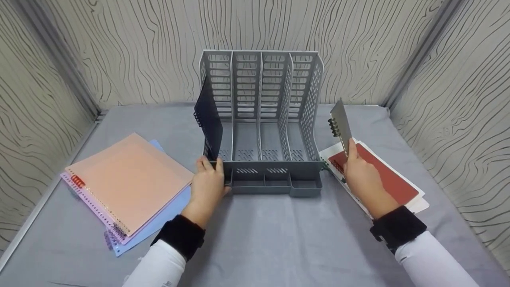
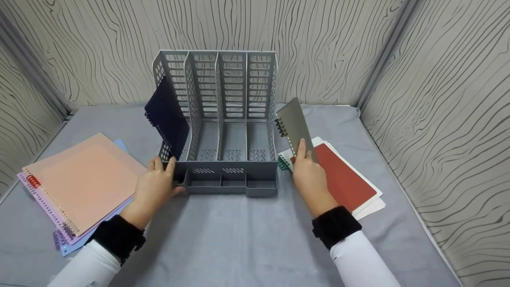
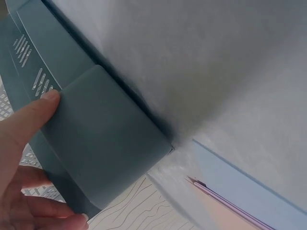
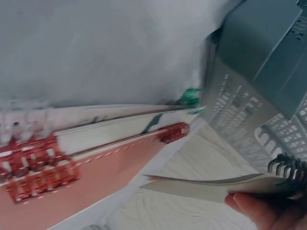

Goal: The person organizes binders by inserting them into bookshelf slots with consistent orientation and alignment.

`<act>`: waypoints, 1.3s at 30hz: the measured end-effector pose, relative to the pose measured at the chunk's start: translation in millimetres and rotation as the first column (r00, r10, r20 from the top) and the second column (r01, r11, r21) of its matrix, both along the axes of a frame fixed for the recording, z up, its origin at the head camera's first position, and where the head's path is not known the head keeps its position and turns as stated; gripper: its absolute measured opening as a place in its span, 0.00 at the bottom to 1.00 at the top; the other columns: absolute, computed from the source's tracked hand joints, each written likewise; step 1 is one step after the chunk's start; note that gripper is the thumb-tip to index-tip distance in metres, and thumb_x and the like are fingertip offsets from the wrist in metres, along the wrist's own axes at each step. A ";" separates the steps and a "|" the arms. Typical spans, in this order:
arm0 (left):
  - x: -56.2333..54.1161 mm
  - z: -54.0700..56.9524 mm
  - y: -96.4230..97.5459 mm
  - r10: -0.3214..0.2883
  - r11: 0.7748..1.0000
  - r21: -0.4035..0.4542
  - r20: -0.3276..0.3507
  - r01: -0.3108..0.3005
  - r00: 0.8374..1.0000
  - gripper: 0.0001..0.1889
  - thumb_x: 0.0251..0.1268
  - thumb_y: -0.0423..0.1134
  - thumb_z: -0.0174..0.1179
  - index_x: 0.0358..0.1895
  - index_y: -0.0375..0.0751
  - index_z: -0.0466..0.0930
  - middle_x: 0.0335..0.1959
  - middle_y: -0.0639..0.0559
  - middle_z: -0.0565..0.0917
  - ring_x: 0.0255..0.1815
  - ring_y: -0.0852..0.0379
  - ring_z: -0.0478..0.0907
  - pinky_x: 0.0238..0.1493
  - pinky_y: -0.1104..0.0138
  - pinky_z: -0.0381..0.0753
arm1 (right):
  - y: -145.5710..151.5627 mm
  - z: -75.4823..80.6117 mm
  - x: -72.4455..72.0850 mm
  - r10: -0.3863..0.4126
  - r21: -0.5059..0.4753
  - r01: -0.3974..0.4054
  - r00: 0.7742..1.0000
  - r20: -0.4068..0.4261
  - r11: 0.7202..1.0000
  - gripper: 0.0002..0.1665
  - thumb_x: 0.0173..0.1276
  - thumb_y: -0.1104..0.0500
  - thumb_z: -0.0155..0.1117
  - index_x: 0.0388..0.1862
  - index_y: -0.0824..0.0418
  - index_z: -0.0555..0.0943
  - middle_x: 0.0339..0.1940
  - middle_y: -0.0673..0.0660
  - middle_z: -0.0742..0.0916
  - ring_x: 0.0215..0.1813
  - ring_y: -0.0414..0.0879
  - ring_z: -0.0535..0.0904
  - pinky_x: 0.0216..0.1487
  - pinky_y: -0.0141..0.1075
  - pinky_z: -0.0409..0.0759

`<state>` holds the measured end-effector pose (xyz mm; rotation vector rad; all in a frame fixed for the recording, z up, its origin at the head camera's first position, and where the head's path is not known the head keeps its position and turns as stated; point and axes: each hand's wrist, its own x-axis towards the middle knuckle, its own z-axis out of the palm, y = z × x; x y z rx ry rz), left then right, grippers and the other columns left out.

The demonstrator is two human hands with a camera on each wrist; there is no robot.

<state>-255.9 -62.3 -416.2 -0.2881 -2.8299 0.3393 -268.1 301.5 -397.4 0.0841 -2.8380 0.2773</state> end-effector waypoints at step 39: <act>2.5 -1.0 2.0 0.013 0.998 0.056 -0.023 -0.012 1.000 0.46 0.41 0.65 0.67 0.62 0.37 0.71 0.54 0.24 0.72 0.56 0.35 0.71 0.26 0.62 0.83 | -39.5 11.3 15.8 0.141 -0.085 -0.159 0.972 -0.189 0.984 0.33 0.64 0.67 0.50 0.67 0.71 0.56 0.35 0.76 0.81 0.24 0.66 0.79 0.22 0.56 0.76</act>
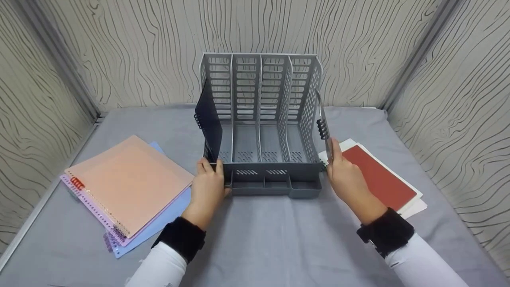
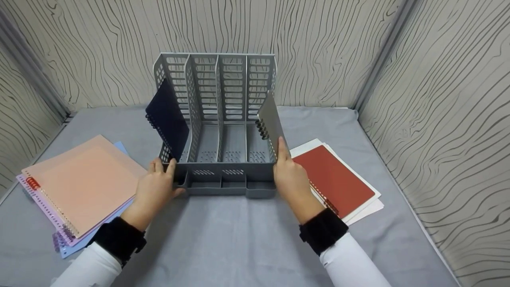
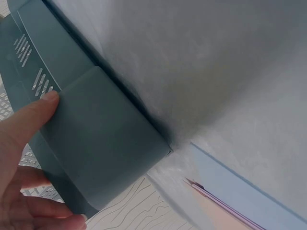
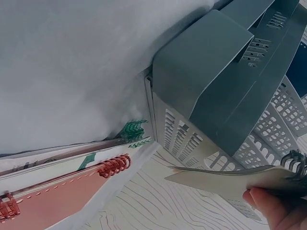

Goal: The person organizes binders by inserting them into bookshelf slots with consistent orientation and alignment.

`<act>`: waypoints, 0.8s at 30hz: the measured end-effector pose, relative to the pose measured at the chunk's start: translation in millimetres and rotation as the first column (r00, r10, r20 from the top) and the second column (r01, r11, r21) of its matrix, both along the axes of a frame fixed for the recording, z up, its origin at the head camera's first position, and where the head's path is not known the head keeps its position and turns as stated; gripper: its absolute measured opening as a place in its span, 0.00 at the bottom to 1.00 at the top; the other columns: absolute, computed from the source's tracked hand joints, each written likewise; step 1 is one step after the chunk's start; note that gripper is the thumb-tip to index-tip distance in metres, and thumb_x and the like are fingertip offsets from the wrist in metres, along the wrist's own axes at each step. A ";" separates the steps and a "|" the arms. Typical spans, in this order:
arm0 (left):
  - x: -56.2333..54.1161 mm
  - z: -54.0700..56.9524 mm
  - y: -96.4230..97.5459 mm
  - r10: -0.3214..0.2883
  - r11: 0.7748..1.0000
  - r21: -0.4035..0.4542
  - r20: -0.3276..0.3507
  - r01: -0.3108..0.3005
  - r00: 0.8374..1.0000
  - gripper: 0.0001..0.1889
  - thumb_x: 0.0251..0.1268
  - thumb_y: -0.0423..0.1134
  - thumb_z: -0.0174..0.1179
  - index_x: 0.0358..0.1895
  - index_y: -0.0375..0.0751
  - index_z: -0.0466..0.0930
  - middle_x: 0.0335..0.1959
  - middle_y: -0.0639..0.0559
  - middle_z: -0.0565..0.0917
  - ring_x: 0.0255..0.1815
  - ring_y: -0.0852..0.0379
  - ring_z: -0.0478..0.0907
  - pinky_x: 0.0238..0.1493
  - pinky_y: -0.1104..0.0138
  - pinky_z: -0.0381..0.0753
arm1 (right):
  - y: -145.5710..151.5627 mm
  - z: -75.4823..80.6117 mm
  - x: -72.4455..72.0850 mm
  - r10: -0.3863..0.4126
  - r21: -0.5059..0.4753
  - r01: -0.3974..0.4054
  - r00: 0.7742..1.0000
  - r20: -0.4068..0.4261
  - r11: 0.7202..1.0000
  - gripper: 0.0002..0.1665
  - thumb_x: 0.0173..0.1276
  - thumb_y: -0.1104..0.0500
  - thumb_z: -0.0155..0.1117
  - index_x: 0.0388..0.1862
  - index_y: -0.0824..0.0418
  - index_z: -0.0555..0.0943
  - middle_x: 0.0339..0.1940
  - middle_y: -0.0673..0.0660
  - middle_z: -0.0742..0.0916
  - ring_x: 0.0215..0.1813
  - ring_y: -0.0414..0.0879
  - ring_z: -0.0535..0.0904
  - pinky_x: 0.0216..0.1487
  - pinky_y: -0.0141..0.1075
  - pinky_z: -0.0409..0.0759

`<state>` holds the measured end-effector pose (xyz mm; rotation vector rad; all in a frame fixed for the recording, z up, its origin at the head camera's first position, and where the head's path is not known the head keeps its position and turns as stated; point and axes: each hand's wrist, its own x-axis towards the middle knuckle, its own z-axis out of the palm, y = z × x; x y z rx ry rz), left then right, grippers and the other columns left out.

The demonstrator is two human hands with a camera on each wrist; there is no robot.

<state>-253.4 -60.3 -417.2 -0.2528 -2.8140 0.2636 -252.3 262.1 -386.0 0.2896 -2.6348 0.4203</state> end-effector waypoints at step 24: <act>0.9 -0.3 0.4 0.003 1.000 0.004 -0.022 -0.003 1.000 0.46 0.40 0.65 0.68 0.62 0.37 0.71 0.53 0.24 0.72 0.55 0.36 0.72 0.24 0.63 0.82 | -19.9 23.4 0.0 0.035 0.031 -0.034 0.999 -0.035 0.999 0.34 0.63 0.68 0.49 0.68 0.70 0.56 0.26 0.72 0.80 0.17 0.61 0.74 0.18 0.52 0.72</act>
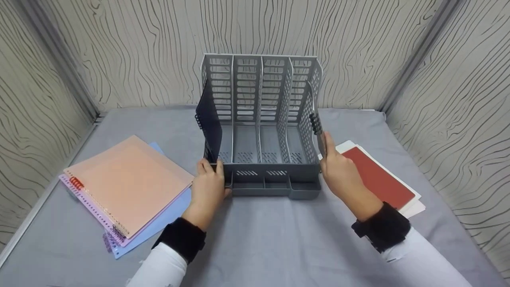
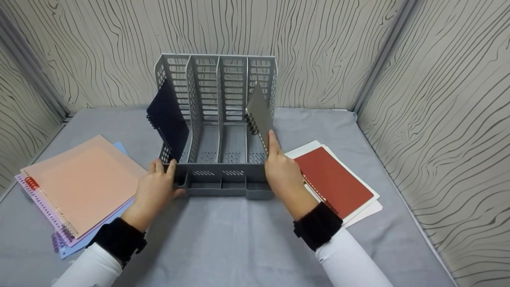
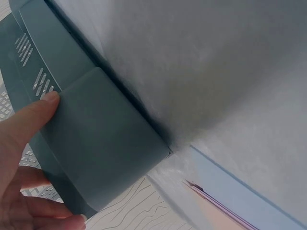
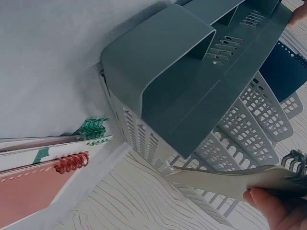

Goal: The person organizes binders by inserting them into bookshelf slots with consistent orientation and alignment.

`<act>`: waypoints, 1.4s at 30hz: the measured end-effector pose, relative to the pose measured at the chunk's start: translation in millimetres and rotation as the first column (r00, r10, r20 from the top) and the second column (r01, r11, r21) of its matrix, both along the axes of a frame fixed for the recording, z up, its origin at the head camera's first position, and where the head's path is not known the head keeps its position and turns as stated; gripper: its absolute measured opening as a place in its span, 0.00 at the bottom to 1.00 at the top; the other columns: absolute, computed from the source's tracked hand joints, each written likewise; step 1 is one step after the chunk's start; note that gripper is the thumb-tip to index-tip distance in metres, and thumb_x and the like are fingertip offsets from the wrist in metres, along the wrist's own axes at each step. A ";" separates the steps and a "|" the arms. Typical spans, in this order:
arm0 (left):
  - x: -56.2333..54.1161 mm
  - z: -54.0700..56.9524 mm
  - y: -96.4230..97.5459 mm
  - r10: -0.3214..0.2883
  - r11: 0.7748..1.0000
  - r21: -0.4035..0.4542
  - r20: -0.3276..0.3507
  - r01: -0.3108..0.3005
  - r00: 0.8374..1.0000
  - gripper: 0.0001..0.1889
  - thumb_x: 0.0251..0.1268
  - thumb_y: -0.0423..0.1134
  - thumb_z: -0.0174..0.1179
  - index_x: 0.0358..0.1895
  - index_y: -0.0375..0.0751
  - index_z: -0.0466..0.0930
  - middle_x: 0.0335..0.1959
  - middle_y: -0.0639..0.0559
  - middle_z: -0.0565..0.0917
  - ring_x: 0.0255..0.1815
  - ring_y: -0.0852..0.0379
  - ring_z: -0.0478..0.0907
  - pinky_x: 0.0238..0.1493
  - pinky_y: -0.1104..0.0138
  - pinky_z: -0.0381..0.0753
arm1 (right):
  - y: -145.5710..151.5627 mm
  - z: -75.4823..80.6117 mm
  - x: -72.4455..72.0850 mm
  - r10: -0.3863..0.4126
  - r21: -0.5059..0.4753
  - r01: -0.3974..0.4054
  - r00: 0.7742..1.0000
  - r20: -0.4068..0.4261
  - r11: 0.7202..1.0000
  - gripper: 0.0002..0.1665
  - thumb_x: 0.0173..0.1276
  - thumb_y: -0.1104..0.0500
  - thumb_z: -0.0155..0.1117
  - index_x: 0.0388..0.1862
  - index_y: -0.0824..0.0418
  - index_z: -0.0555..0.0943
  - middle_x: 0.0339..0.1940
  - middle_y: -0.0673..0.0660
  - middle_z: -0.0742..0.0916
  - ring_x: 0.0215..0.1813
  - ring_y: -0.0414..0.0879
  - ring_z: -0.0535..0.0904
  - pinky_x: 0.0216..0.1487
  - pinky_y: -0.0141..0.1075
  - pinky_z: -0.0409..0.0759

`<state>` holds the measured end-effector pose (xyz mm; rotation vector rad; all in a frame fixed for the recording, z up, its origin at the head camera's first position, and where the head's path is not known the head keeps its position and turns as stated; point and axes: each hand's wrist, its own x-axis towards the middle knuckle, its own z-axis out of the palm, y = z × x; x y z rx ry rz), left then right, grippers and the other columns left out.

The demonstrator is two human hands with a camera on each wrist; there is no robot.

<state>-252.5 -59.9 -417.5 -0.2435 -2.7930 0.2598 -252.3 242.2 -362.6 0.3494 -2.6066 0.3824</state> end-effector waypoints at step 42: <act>-1.3 -3.4 0.1 -0.002 1.000 0.000 -0.010 0.002 1.000 0.46 0.40 0.66 0.67 0.62 0.37 0.71 0.54 0.25 0.72 0.55 0.36 0.72 0.22 0.65 0.81 | -32.0 9.8 -4.2 0.084 -0.003 -0.084 0.996 -0.042 0.996 0.32 0.65 0.68 0.47 0.68 0.69 0.55 0.12 0.59 0.71 0.11 0.53 0.68 0.12 0.45 0.68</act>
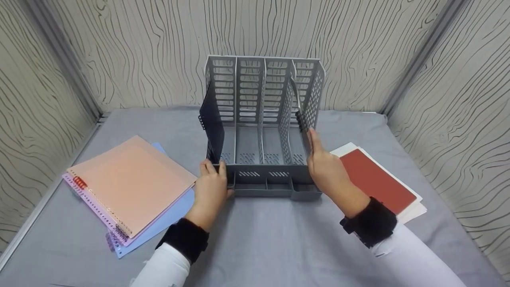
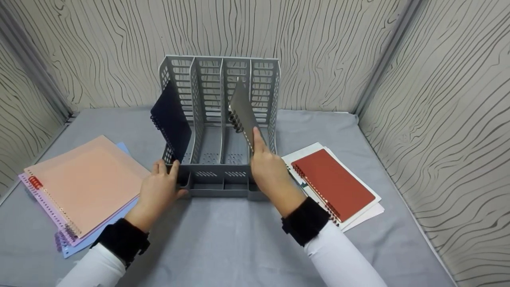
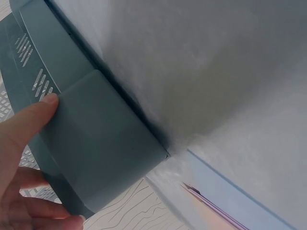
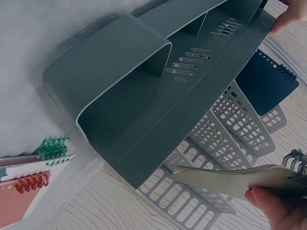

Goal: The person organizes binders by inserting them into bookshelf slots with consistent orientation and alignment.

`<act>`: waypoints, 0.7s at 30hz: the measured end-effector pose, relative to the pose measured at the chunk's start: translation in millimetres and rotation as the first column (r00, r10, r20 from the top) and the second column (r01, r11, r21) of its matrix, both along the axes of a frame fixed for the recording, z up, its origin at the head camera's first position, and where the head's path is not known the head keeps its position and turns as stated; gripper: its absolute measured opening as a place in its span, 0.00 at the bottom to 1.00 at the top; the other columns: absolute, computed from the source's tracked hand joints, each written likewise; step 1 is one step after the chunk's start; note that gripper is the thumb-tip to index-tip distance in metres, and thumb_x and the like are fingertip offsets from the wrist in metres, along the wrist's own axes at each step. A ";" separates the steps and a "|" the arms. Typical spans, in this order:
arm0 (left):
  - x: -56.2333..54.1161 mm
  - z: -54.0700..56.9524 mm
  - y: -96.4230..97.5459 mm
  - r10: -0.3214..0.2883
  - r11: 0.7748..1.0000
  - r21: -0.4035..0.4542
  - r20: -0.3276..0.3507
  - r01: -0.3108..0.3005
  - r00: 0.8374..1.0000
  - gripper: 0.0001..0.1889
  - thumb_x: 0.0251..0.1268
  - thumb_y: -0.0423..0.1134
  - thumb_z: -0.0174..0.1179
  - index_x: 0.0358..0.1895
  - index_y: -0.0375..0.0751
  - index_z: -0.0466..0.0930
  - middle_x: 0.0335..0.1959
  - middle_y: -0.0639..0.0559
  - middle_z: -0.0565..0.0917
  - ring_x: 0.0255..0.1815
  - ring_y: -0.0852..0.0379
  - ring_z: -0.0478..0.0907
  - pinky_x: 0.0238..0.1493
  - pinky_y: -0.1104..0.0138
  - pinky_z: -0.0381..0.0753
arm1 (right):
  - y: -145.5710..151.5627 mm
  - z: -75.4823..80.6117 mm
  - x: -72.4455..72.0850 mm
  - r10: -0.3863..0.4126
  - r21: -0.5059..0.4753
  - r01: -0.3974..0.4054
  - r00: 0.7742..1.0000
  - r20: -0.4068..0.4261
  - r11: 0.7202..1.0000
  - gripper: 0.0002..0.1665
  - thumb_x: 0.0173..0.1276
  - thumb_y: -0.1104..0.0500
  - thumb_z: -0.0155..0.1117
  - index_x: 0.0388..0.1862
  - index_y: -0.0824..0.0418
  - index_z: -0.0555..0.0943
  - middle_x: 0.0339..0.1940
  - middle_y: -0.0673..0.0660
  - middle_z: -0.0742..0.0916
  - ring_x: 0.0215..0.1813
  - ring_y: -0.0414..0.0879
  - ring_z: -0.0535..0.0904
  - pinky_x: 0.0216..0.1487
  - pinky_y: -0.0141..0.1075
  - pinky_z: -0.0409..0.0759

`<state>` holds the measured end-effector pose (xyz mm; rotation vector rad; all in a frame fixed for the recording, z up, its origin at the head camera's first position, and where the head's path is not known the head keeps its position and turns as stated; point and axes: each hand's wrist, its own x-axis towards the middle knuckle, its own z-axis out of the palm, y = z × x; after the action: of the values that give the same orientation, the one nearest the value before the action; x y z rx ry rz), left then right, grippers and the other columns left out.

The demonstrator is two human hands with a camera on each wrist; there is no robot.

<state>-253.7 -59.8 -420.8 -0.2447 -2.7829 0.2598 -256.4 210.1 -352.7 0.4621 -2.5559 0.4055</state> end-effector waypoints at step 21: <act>2.1 1.2 1.4 0.001 0.998 0.063 0.013 -0.002 1.000 0.46 0.40 0.63 0.69 0.62 0.37 0.71 0.55 0.25 0.71 0.57 0.36 0.71 0.21 0.64 0.81 | -19.3 -5.6 -0.8 0.019 -0.075 -0.015 0.998 0.053 0.997 0.33 0.68 0.65 0.46 0.70 0.70 0.53 0.11 0.53 0.68 0.09 0.44 0.59 0.09 0.37 0.61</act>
<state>-251.6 -58.4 -419.6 -0.2293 -2.7983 0.1705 -257.2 190.8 -358.3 0.4515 -2.5803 0.5242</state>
